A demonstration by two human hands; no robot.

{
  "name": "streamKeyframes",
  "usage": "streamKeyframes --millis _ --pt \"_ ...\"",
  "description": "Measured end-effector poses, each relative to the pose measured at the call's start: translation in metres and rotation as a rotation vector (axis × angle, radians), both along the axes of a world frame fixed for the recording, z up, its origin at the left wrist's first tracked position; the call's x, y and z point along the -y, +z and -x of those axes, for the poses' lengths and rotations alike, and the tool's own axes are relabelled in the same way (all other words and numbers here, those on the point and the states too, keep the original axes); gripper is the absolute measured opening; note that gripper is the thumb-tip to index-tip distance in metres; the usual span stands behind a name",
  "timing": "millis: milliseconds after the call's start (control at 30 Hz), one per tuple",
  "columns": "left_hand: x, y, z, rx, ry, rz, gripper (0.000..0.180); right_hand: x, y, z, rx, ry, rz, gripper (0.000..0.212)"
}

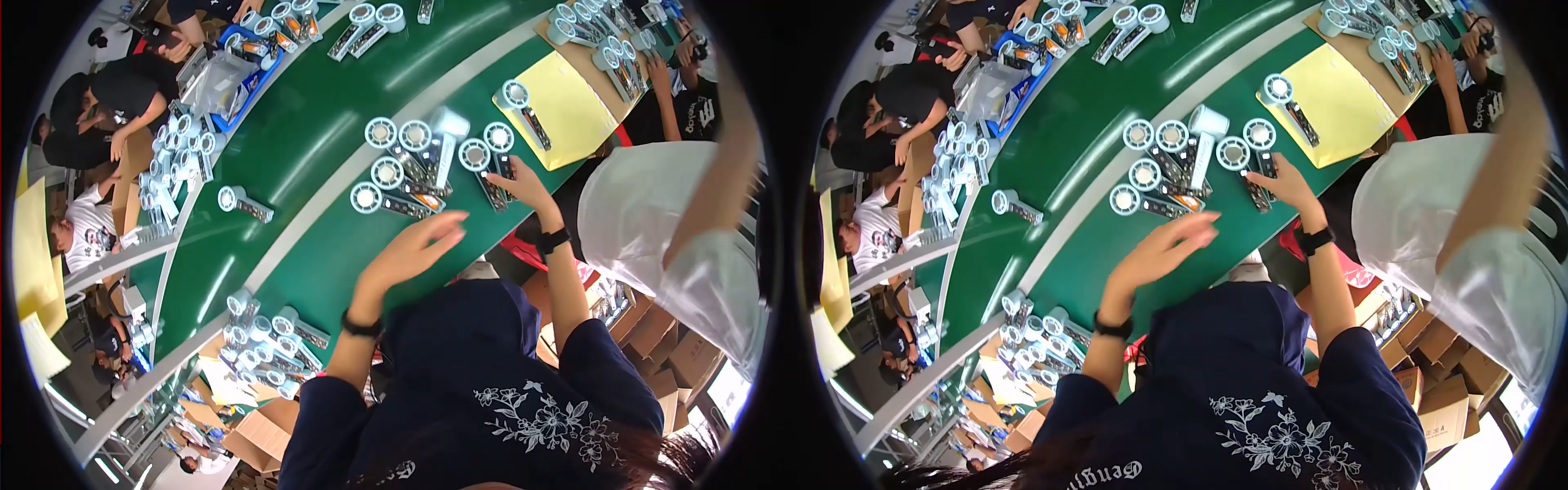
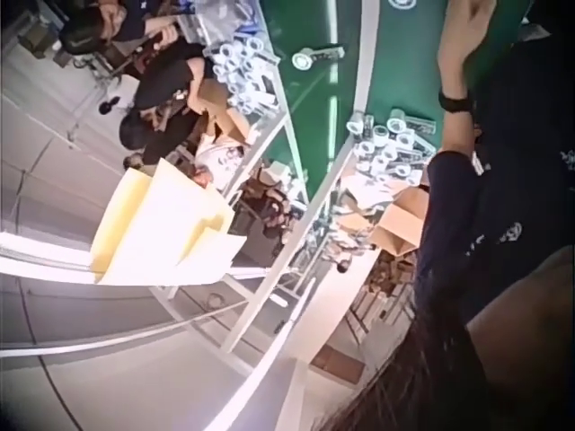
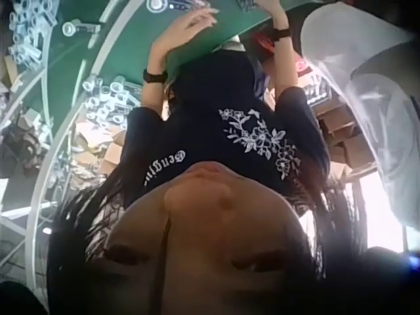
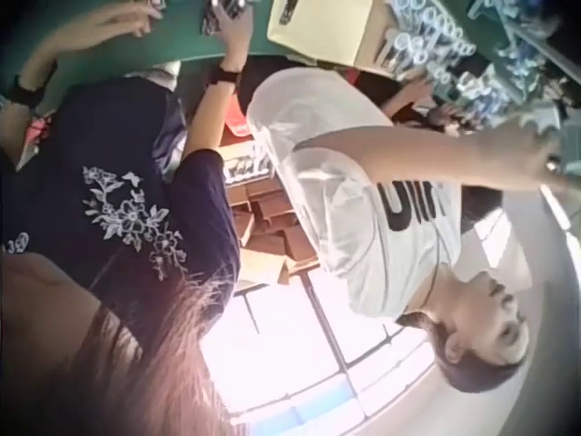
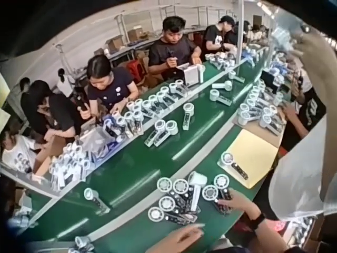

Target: The person picks up handheld fans from an assembly line, presses buttons on the handles to test the fans and digital displays, and then places them back down. This process is repeated multiple times, sometimes testing two fans at once.

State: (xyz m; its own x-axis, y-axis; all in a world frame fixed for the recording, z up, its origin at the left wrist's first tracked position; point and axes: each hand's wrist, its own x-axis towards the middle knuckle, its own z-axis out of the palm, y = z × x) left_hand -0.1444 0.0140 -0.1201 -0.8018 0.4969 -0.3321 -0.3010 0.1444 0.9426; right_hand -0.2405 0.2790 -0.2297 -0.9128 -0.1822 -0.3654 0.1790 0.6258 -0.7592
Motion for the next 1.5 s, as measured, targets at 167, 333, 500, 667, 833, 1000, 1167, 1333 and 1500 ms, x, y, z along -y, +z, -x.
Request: streamKeyframes --millis 167,333,500,667,833,1000,1167,1333,1500 --pt "0.183 -0.042 -0.037 -0.089 0.695 0.483 0.037 0.019 0.059 0.080 -0.241 0.185 -0.383 0.051" --pt "0.341 -0.116 -0.052 0.044 1.325 0.666 0.042 0.112 0.106 0.244 0.062 0.042 0.416 0.040" --pt "0.329 -0.160 -0.023 0.171 1.059 1.144 0.051 0.118 -0.030 0.387 0.082 -0.049 0.309 0.044" --pt "0.375 -0.176 -0.069 0.003 1.367 0.937 0.053 0.218 -0.056 0.355 -0.244 -0.185 -0.191 0.047" --pt "0.371 -0.153 -0.063 0.270 1.426 0.505 0.046 0.205 -0.057 0.356 -0.363 -0.064 -0.343 0.044" --pt "0.317 -0.116 -0.051 0.183 1.517 0.164 0.039 0.187 0.035 0.293 0.036 0.021 0.335 0.026" --pt "0.204 -0.037 -0.030 0.168 1.514 -0.190 0.033 0.169 0.147 0.165 0.103 0.048 0.587 0.028" --pt "0.109 -0.004 -0.032 0.151 1.283 -0.405 0.039 0.145 0.166 0.044 0.266 0.185 0.578 0.042" --pt "0.042 0.015 -0.054 0.182 1.199 -0.401 0.040 0.115 0.166 -0.038 0.665 0.268 0.724 0.037"
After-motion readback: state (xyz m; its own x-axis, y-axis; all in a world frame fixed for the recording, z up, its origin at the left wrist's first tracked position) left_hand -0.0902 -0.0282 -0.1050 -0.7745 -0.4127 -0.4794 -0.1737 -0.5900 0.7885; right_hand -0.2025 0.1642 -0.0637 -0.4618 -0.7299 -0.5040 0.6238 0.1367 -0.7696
